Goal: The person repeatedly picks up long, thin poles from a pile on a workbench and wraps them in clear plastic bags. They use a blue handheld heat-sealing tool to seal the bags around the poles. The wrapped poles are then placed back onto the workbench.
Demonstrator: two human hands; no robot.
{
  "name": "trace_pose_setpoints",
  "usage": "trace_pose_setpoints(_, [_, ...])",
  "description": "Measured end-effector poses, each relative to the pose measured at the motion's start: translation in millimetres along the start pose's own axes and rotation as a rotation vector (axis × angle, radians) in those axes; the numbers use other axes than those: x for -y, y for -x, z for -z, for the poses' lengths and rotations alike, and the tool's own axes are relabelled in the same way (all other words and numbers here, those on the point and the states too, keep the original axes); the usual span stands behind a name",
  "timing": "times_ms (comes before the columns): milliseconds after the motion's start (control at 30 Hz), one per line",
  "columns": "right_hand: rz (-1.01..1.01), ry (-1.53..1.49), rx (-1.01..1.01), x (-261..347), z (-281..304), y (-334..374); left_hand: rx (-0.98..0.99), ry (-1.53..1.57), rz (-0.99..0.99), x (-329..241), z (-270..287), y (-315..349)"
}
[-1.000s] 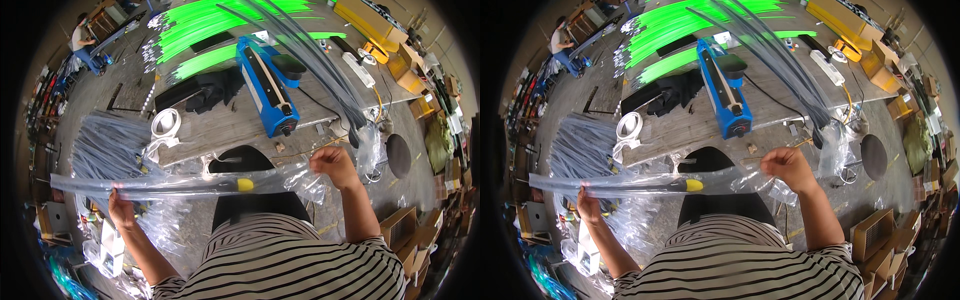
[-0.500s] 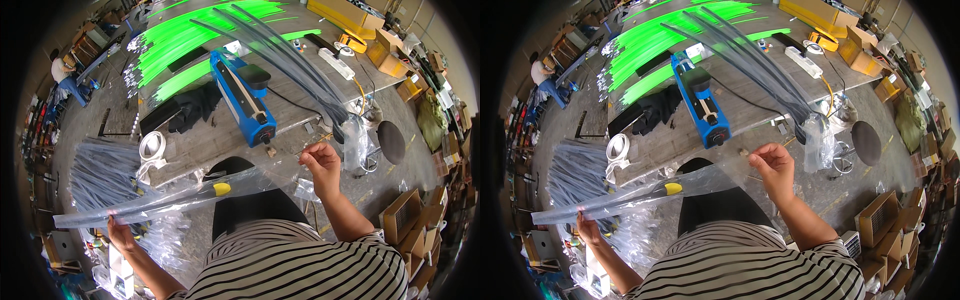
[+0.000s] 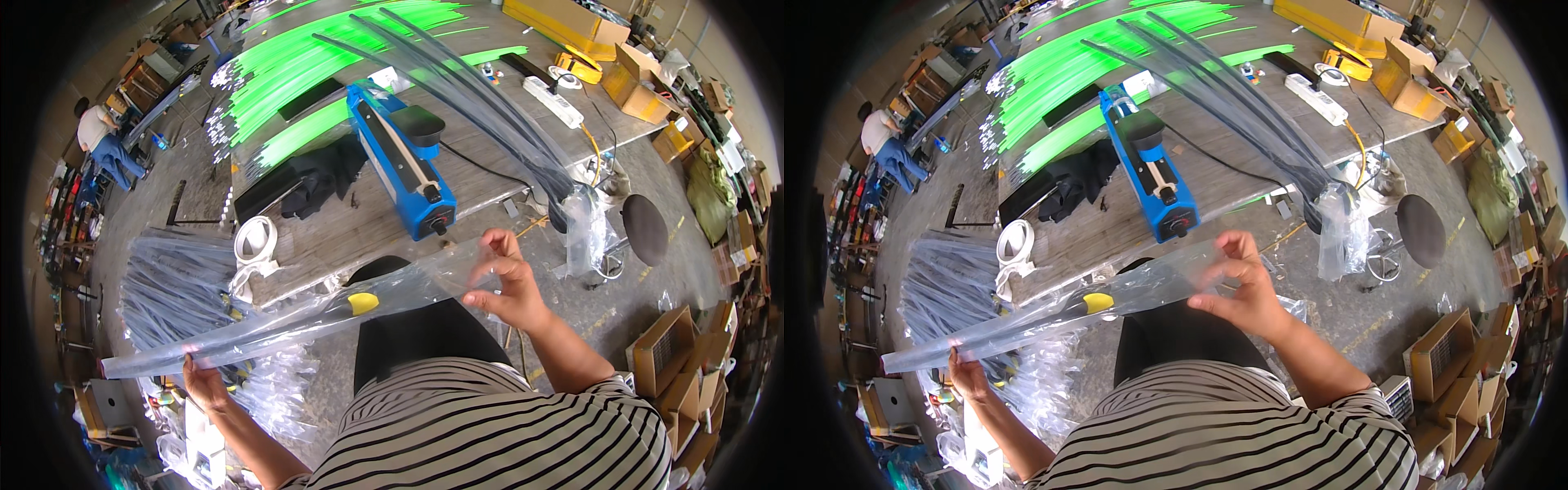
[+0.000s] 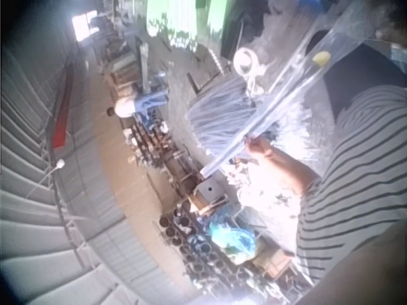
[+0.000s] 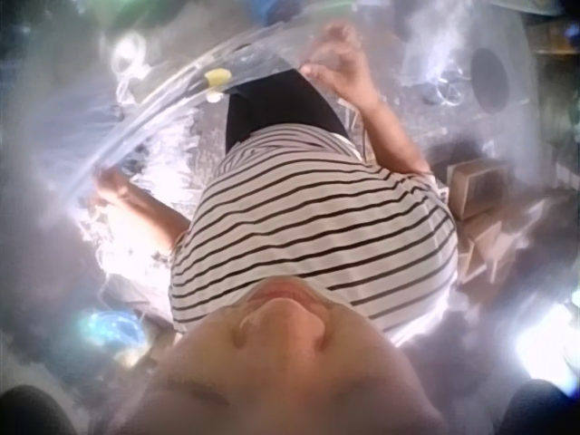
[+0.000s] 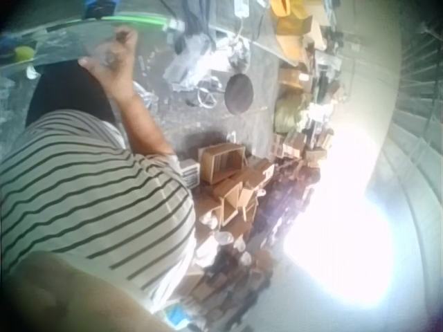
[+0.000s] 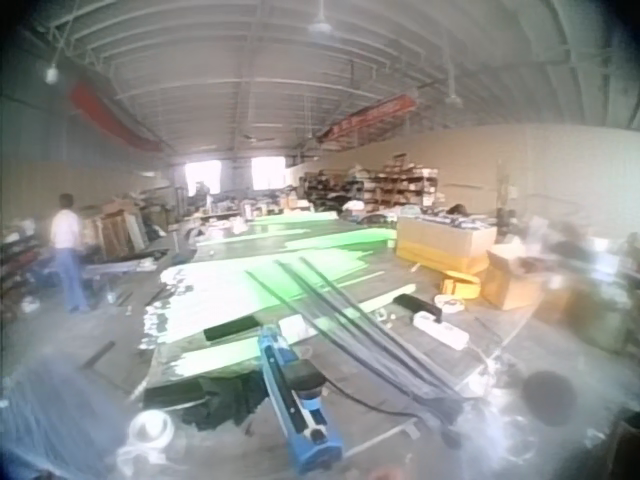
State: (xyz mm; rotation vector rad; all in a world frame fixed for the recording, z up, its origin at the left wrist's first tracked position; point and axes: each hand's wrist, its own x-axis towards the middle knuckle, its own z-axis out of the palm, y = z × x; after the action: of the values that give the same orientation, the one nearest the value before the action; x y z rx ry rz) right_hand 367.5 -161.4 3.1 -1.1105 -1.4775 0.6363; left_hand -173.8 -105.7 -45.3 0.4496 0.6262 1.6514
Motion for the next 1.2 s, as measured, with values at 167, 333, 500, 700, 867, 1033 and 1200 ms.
trace_pose_setpoints(167, [-0.109, -0.151, -0.16, -9.7, 14.4, 0.7, -0.075, -0.03, -0.08, 5.2, -9.8, 7.2])
trace_pose_setpoints(333, [-0.566, -0.369, -0.427, -12.6, 10.3, 7.3, -0.084, -0.02, -0.104, 16.9, -25.1, 7.5])
trace_pose_setpoints(500, [-0.585, -0.575, -0.292, 9.7, 4.8, -8.3, -0.106, 0.001, -0.107, 20.5, -30.8, 10.9])
trace_pose_setpoints(700, [-0.575, -0.323, -0.293, 1.9, 6.7, -11.7, -0.009, 0.056, -0.07, 22.6, -44.8, 14.5])
trace_pose_setpoints(867, [-0.415, -0.165, -0.423, 3.8, -0.1, -17.6, 0.054, 0.006, 0.006, 18.1, -24.1, 16.1])
trace_pose_setpoints(1033, [-0.284, 0.252, -0.466, 2.2, 4.6, -31.3, 0.032, -0.037, -0.027, 12.3, -12.1, 14.5])
trace_pose_setpoints(1200, [-0.2, 0.334, -0.48, -16.6, 20.3, -56.9, -0.062, -0.07, -0.06, 13.7, -36.1, 7.1])
